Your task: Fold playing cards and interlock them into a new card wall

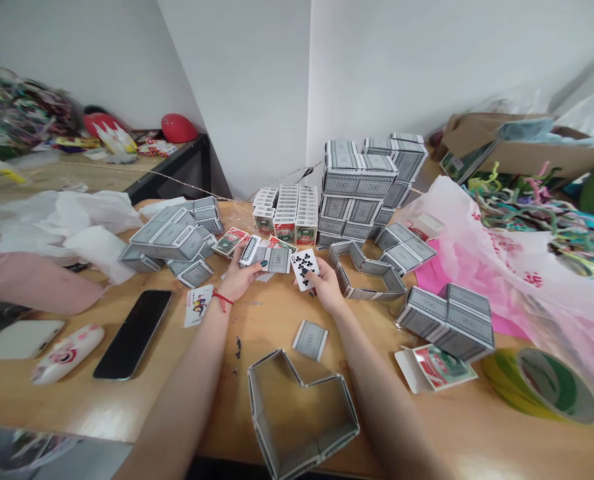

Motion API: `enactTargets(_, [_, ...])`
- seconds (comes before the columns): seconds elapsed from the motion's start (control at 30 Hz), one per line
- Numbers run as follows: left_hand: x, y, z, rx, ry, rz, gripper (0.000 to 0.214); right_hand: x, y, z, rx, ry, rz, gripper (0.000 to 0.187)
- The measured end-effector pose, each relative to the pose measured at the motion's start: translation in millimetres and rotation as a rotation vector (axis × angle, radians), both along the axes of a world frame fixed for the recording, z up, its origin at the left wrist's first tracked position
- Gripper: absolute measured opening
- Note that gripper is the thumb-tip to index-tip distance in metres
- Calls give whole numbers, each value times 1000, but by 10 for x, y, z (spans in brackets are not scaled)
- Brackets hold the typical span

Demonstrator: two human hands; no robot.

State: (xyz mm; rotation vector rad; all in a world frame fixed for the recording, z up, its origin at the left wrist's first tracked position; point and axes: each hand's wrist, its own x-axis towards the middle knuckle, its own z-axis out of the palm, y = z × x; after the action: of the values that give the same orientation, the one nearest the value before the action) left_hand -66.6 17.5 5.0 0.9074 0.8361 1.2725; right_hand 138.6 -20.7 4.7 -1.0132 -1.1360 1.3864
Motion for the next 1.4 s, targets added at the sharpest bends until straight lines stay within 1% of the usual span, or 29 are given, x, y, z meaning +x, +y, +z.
enactTargets(0.17, [-2, -5, 12, -7, -14, -2, 68, 7, 0, 2, -1, 0, 6, 32])
enactTargets(0.73, [-5, -10, 18, -1, -6, -8, 66, 8, 4, -10, -24, -14, -18, 34])
enactTargets(0.97, [4, 6, 6, 15, 17, 6, 70, -13, -14, 22, -11, -63, 68, 26])
enactTargets(1.2, [0, -27, 48, 31, 109, 33, 62, -44, -13, 31, -49, -138, 163, 18])
enactTargets(1.27, [-2, -25, 41, 37, 123, 40, 59, -57, -17, 34, -51, -180, 171, 16])
enactTargets(1.4, [7, -5, 9, 41, 125, 59, 56, -73, -25, 34, -59, -243, 143, 15])
